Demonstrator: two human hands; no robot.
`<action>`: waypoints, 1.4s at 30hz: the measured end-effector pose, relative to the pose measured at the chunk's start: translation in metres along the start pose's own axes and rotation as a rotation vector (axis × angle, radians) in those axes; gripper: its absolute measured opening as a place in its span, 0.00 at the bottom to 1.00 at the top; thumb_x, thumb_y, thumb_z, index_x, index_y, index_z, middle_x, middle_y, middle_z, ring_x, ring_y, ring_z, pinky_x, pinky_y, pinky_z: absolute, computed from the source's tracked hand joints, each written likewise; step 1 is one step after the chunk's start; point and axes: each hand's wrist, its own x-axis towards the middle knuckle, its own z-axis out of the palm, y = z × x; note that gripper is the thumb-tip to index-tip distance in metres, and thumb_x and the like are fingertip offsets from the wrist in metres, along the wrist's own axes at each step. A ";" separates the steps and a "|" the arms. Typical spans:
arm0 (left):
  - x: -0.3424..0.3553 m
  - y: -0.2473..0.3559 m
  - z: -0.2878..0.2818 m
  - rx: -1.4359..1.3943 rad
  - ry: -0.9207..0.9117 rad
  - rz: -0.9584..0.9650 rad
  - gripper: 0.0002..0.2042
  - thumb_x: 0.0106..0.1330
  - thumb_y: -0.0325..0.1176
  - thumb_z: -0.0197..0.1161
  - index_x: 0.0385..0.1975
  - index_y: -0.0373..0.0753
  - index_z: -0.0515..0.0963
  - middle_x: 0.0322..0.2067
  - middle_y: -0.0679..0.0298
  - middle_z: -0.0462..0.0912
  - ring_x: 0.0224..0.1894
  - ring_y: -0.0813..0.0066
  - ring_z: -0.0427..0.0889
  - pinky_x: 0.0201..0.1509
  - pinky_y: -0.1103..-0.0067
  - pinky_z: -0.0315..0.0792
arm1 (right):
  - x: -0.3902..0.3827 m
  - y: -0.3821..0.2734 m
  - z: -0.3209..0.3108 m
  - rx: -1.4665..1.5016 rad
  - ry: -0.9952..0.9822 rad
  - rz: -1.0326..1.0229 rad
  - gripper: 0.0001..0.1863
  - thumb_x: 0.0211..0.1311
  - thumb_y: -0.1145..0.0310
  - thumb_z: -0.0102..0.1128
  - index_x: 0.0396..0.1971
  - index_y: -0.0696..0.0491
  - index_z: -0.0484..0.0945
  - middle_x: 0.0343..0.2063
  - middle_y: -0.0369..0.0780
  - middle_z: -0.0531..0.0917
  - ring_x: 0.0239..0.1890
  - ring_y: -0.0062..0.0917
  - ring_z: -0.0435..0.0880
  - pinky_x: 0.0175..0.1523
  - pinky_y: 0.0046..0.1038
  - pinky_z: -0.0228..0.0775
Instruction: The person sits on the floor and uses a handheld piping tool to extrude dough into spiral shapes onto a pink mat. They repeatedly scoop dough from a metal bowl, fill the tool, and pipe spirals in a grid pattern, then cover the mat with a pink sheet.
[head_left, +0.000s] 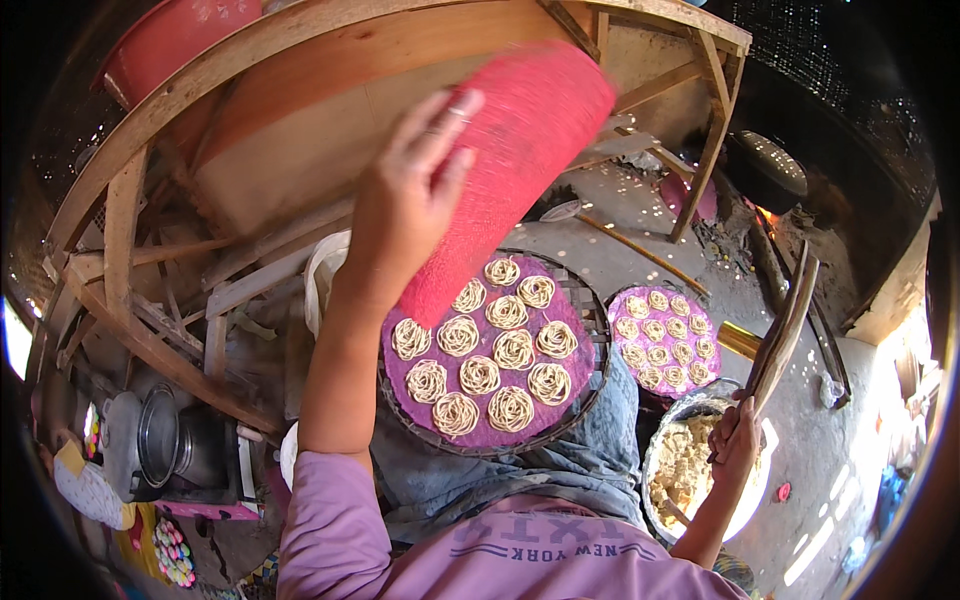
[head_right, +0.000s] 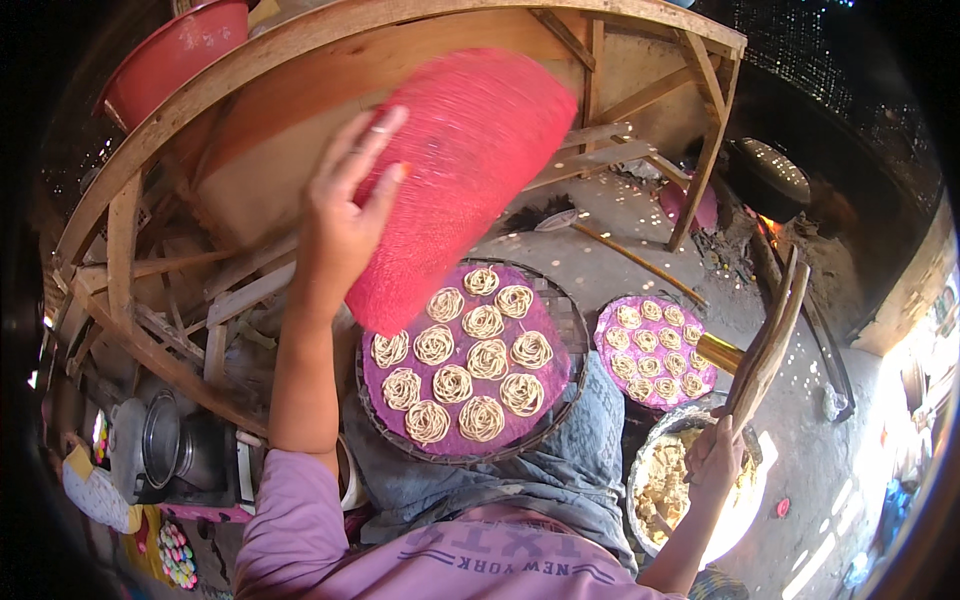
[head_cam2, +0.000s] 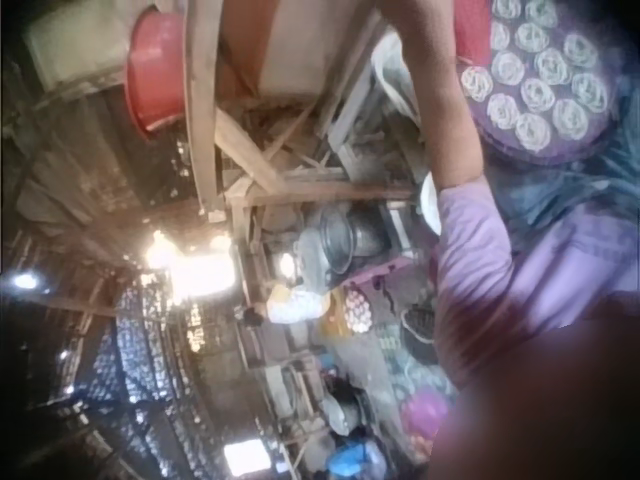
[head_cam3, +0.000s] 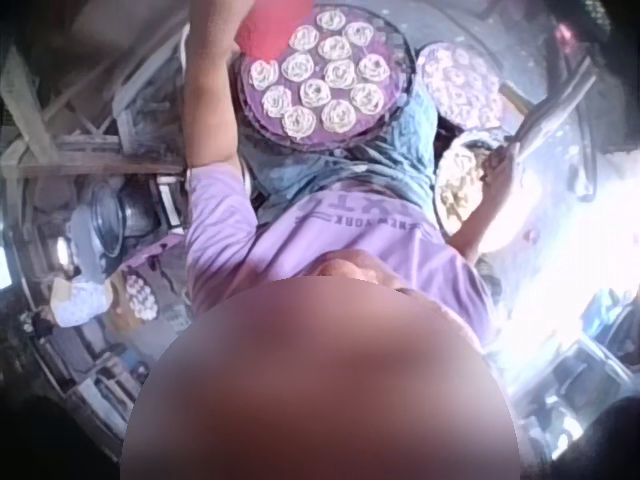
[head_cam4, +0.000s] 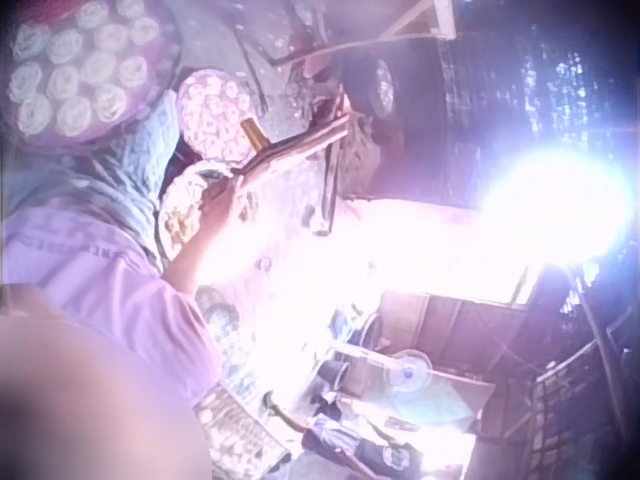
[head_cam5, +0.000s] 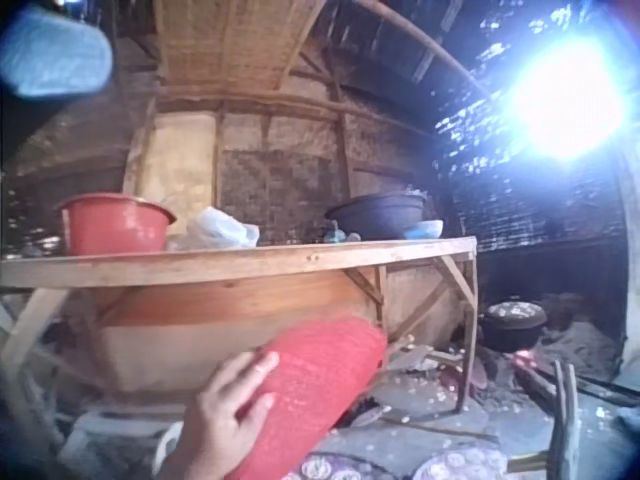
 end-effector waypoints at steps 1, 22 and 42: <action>-0.003 -0.006 -0.002 -0.075 0.043 -0.079 0.21 0.63 0.29 0.61 0.58 0.44 0.74 0.53 0.51 0.76 0.55 0.55 0.77 0.59 0.71 0.70 | 0.000 0.000 0.000 -0.010 0.002 0.007 0.15 0.71 0.56 0.50 0.44 0.54 0.69 0.12 0.28 0.59 0.10 0.11 0.54 0.13 0.18 0.44; -0.277 -0.031 0.037 -0.032 -0.271 -0.916 0.25 0.57 0.26 0.65 0.57 0.30 0.71 0.58 0.44 0.70 0.63 0.51 0.68 0.68 0.67 0.60 | -0.001 0.008 0.003 0.023 -0.042 0.056 0.12 0.72 0.59 0.49 0.43 0.52 0.69 0.13 0.28 0.61 0.11 0.11 0.55 0.15 0.19 0.46; -0.255 -0.021 0.013 0.109 -0.412 -0.810 0.26 0.57 0.28 0.65 0.58 0.34 0.71 0.61 0.49 0.66 0.62 0.51 0.68 0.66 0.67 0.63 | 0.002 0.018 0.006 -0.027 0.022 0.129 0.10 0.72 0.60 0.49 0.41 0.51 0.70 0.13 0.27 0.61 0.11 0.11 0.54 0.14 0.18 0.44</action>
